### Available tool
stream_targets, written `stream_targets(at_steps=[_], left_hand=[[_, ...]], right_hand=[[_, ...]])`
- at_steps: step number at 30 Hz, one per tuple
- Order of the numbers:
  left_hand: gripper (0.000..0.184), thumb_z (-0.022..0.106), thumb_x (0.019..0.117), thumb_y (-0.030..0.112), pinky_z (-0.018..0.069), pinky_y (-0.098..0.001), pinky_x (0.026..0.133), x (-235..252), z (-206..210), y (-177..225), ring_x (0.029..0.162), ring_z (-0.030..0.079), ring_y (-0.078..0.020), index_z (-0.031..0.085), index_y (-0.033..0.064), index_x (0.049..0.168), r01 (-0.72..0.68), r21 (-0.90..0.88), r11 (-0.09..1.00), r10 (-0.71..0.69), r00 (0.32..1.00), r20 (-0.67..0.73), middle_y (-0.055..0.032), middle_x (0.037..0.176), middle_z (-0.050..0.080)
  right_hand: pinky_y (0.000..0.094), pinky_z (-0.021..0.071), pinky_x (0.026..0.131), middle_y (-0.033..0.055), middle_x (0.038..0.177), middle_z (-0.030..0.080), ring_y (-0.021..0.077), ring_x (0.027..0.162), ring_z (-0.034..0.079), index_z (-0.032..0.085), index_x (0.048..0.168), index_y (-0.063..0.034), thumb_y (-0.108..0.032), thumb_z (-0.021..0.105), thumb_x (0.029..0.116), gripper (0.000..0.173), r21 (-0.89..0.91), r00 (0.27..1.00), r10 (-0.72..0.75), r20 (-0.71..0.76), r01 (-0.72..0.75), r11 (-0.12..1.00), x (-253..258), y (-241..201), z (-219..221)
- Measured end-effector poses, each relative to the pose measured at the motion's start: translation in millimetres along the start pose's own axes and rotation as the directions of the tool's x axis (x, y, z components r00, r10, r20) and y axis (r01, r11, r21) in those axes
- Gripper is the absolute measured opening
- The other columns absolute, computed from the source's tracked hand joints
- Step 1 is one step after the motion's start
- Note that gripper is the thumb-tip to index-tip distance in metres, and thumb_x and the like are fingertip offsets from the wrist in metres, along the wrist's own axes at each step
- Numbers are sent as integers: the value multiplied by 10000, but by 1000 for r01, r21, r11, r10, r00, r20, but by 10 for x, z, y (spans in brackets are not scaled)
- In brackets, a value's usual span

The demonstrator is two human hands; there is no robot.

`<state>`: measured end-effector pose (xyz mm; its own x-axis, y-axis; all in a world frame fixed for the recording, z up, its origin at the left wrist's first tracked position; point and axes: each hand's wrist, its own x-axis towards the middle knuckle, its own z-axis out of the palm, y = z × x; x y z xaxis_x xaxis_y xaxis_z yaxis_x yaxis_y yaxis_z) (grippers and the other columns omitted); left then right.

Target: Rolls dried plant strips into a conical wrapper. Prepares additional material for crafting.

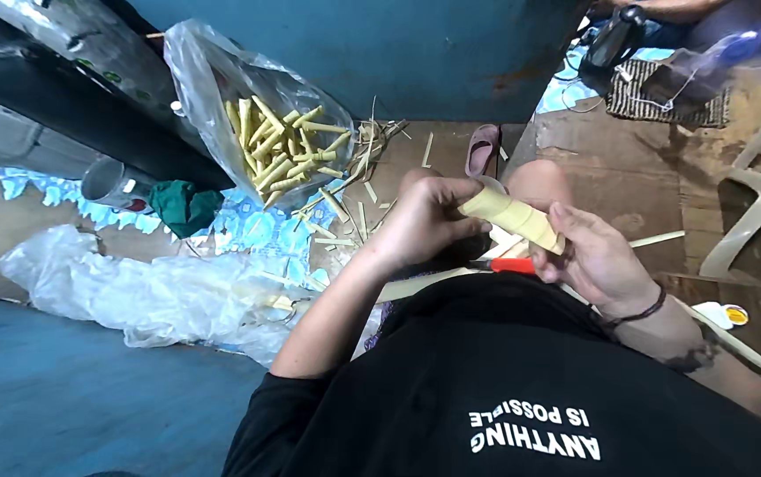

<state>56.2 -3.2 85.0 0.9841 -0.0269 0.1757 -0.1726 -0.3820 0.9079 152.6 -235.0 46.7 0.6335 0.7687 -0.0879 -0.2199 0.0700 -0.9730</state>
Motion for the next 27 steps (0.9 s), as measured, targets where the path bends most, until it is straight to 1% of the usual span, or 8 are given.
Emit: stream_targets(at_steps=[3,5,8,13,16,18,22,27], left_hand=[[135,794,853,30,540,-206,621,8,-25,-7,643,625,-27,718,9,963,2,-6,1000,-2,1000,-9,-13,763,698],[157,810,839,36,548,-214,620,17,-35,-14,639,633,-36,716,7,962,1,-16,1000,-1,1000,-9,-18,758,700],[144,808,847,52,536,-212,613,11,-42,-30,633,619,-27,719,21,955,-7,15,1000,7,1000,4,-6,751,693],[166,812,838,39,525,-201,603,15,-52,-16,627,609,-29,703,13,961,12,-16,1000,-12,1000,-11,-7,748,682],[181,806,848,40,555,-218,653,16,-60,-12,677,645,-37,708,13,998,21,-32,999,-21,1000,8,-14,792,706],[149,801,854,46,533,-217,622,23,-56,-25,648,620,-35,709,25,968,9,-10,1000,-9,1000,20,-5,762,688],[160,797,853,30,541,-207,634,27,-61,5,664,630,-35,696,20,977,37,-47,998,-37,999,3,-8,785,693],[161,792,859,38,541,-219,647,40,-47,-7,677,631,-40,699,21,990,22,-33,999,-21,1000,15,-9,791,692]], right_hand=[[268,577,853,82,1170,681,105,998,668,593,1372,-9,-261,619,1018,435,-605,879,-472,72,415,680,-42,154,-13],[229,584,824,49,1136,696,68,953,676,615,1366,-26,-240,622,1023,404,-542,902,-430,46,384,747,-56,182,-26],[185,555,513,-5,749,709,49,553,641,660,1237,-129,-272,357,1120,355,85,998,62,-10,-61,995,-53,67,-9],[292,587,860,87,1188,669,115,1015,664,599,1382,-16,-293,654,1010,467,-591,866,-497,65,434,679,-94,212,-76],[161,568,577,-12,858,733,27,631,663,661,1279,-118,-218,410,1106,321,-22,1000,1,-25,-2,1000,-109,67,-82],[165,543,500,6,759,700,44,550,632,659,1227,-117,-290,316,1124,399,110,992,125,-12,-123,986,-123,24,-87],[303,579,884,109,1206,662,134,1033,660,579,1400,-18,-296,631,1025,470,-616,868,-493,59,421,666,-197,202,-136],[156,524,509,-7,781,682,26,544,594,658,1231,-143,-312,316,1122,396,135,994,108,-18,-104,985,-202,66,-157]])
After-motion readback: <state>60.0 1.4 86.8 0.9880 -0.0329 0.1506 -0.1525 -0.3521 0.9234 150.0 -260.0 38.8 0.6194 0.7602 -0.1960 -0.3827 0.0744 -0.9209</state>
